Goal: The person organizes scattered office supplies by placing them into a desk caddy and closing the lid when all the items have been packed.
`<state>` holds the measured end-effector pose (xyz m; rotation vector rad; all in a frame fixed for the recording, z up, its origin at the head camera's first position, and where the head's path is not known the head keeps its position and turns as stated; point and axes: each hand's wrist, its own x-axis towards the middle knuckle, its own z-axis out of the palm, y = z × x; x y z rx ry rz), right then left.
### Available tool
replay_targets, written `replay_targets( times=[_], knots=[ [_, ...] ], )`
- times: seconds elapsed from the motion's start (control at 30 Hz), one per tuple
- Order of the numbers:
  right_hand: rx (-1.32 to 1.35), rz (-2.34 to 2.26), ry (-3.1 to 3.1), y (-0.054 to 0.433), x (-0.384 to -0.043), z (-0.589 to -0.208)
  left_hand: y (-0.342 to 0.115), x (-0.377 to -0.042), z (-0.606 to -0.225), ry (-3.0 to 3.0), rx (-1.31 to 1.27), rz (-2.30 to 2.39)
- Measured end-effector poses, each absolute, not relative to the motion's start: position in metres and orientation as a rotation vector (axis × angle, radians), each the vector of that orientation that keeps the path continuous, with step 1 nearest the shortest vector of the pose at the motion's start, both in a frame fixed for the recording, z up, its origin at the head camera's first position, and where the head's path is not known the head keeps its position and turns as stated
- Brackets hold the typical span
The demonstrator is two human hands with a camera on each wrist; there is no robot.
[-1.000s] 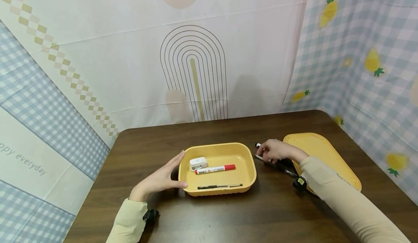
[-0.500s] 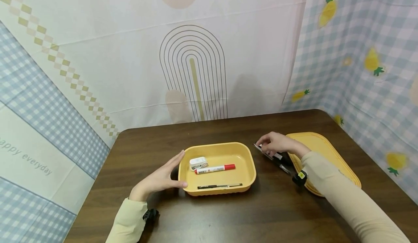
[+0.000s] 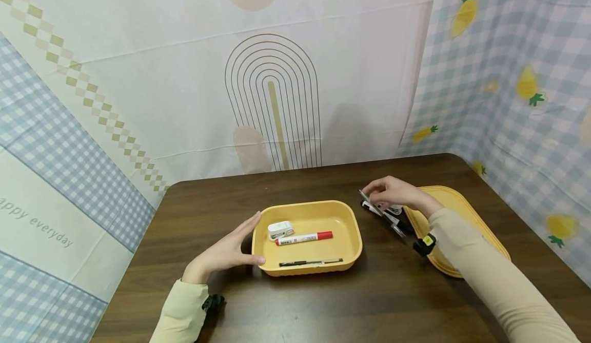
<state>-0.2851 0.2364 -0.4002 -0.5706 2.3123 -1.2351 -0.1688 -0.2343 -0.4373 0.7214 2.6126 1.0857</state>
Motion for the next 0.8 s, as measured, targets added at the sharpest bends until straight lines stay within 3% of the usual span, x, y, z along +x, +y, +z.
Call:
replay_targets(
  times=[0.8],
  knots=[
    [-0.583, -1.323, 2.317, 0.232, -0.292, -0.375, -0.235, -0.17, -0.437, 2.607, 0.714, 1.076]
  ],
)
